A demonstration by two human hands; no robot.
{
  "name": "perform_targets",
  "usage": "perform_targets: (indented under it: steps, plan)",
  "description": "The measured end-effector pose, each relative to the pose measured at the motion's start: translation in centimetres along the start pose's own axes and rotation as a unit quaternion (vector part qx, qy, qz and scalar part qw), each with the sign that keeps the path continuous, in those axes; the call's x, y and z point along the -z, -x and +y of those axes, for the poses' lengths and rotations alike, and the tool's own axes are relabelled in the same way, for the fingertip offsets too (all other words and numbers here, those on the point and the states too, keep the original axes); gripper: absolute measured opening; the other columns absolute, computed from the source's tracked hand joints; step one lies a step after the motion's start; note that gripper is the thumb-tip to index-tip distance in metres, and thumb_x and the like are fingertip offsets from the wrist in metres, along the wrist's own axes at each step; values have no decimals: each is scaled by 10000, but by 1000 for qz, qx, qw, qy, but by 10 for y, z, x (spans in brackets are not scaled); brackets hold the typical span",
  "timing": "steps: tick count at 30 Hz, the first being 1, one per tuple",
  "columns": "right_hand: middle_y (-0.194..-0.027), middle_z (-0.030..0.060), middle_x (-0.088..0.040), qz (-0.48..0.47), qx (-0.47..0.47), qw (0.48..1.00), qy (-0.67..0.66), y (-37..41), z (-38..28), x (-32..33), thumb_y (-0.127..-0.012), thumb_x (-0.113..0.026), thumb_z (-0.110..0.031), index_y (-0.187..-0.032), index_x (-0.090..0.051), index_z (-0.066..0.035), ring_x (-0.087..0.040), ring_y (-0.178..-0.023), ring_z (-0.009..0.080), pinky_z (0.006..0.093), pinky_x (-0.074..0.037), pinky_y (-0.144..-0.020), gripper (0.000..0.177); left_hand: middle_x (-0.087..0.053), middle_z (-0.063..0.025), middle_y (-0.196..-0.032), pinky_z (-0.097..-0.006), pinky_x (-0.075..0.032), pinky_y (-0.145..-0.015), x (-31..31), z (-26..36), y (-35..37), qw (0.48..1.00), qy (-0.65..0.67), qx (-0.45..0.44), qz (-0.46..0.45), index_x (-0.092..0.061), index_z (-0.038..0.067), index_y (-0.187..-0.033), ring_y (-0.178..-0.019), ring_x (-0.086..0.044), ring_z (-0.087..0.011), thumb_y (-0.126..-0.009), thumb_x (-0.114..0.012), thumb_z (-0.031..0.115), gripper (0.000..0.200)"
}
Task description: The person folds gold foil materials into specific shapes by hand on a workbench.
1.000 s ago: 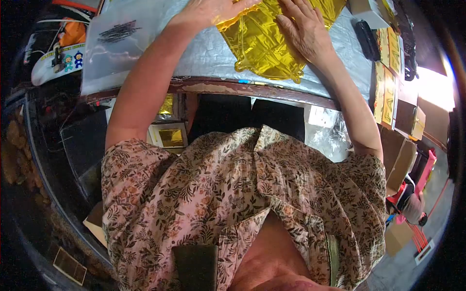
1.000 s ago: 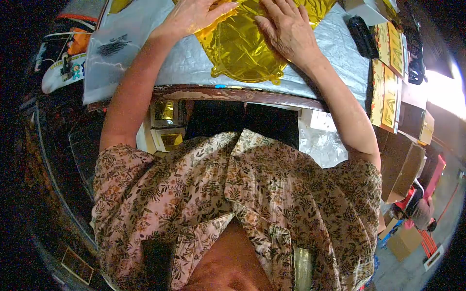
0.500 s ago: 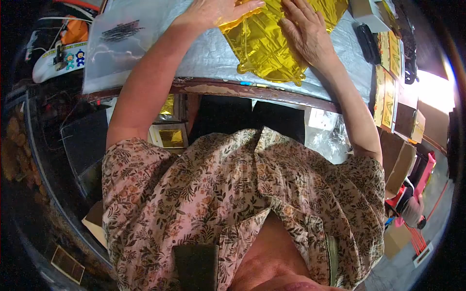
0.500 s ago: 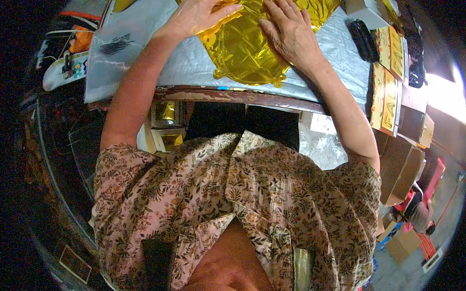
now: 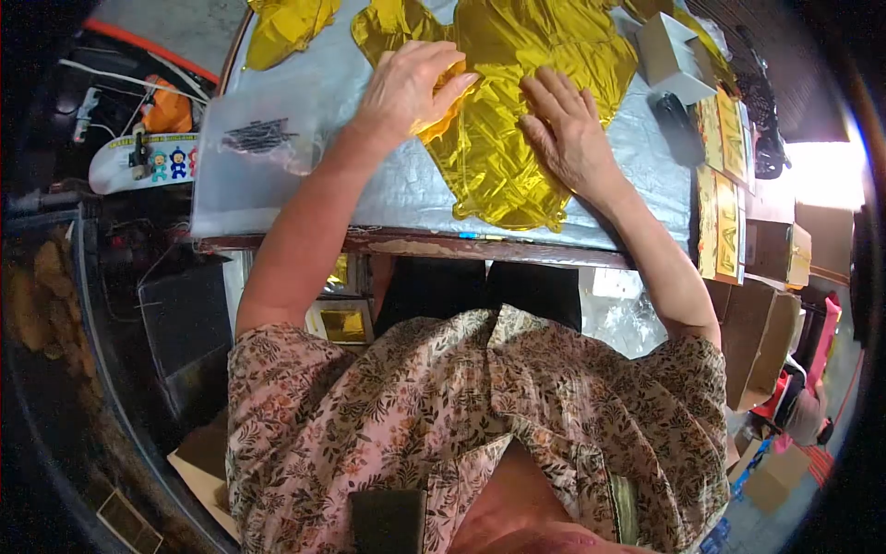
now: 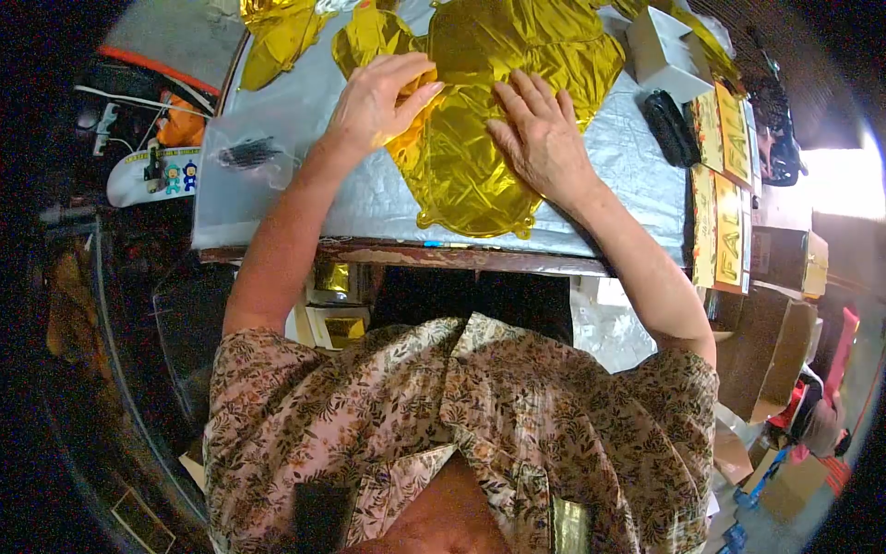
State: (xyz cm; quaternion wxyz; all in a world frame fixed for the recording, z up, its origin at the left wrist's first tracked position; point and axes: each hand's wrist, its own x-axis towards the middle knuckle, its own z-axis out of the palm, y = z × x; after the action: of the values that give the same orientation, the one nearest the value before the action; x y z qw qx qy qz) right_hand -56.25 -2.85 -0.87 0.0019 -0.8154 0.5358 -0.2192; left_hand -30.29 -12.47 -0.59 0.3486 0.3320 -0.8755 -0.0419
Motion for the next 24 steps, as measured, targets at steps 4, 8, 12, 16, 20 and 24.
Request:
perform_targets:
  steps: [4,8,12,16,20,24]
  plan:
    - [-1565,196,-450,0,2,1000,4,-1,0,0,-1033,-587,-318,-1501,-491,-78,-401,-1457,399,587,-299,-1186,534,-727,-163,-1190,-451,-536,-948,3,2,0,1000,-26,0,-9,-729,25,-1123,-1099,-676,-369,-933,-747,325,356]
    - [-1566,190,-450,-2,-3,1000,5,-1,-2,1,-1030,-590,-320,-1499,-496,-88,-399,-1456,403,581,-298,-1188,531,-728,-163,-1190,-457,-532,-951,3,4,0,999,-34,6,-9,-732,33,-1115,-1099,-678,-362,-922,-756,346,369]
    - [-1565,190,-450,-8,-10,1000,9,0,-2,1,-1028,-595,-319,-1493,-502,-90,-396,-1458,402,579,-297,-1188,527,-730,-158,-1191,-453,-534,-946,4,7,-2,1000,-21,4,1,-736,39,-1115,-1099,-681,-351,-915,-760,349,370]
    - [-1562,191,-452,-8,-11,1000,4,-1,-2,0,-1028,-595,-319,-1489,-505,-84,-397,-1457,402,579,-296,-1189,525,-731,-153,-1192,-449,-537,-942,3,6,-1,999,-36,0,-14,-748,55,-1114,-1091,-683,-343,-907,-764,342,355]
    - [-1557,192,-455,-8,-9,1000,5,-1,-2,1,-1030,-592,-321,-1485,-506,-74,-396,-1457,400,581,-294,-1187,525,-732,-150,-1191,-450,-537,-932,2,5,0,999,-45,-6,-11,-760,67,-1111,-1081,-682,-342,-901,-767,334,340]
    - [-1551,196,-458,-8,-10,1000,3,-1,-2,1,-1029,-592,-319,-1483,-508,-69,-394,-1456,399,584,-291,-1187,525,-731,-146,-1197,-452,-532,-934,2,6,-1,999,-46,-4,-16,-763,73,-1118,-1084,-679,-340,-901,-766,335,340]
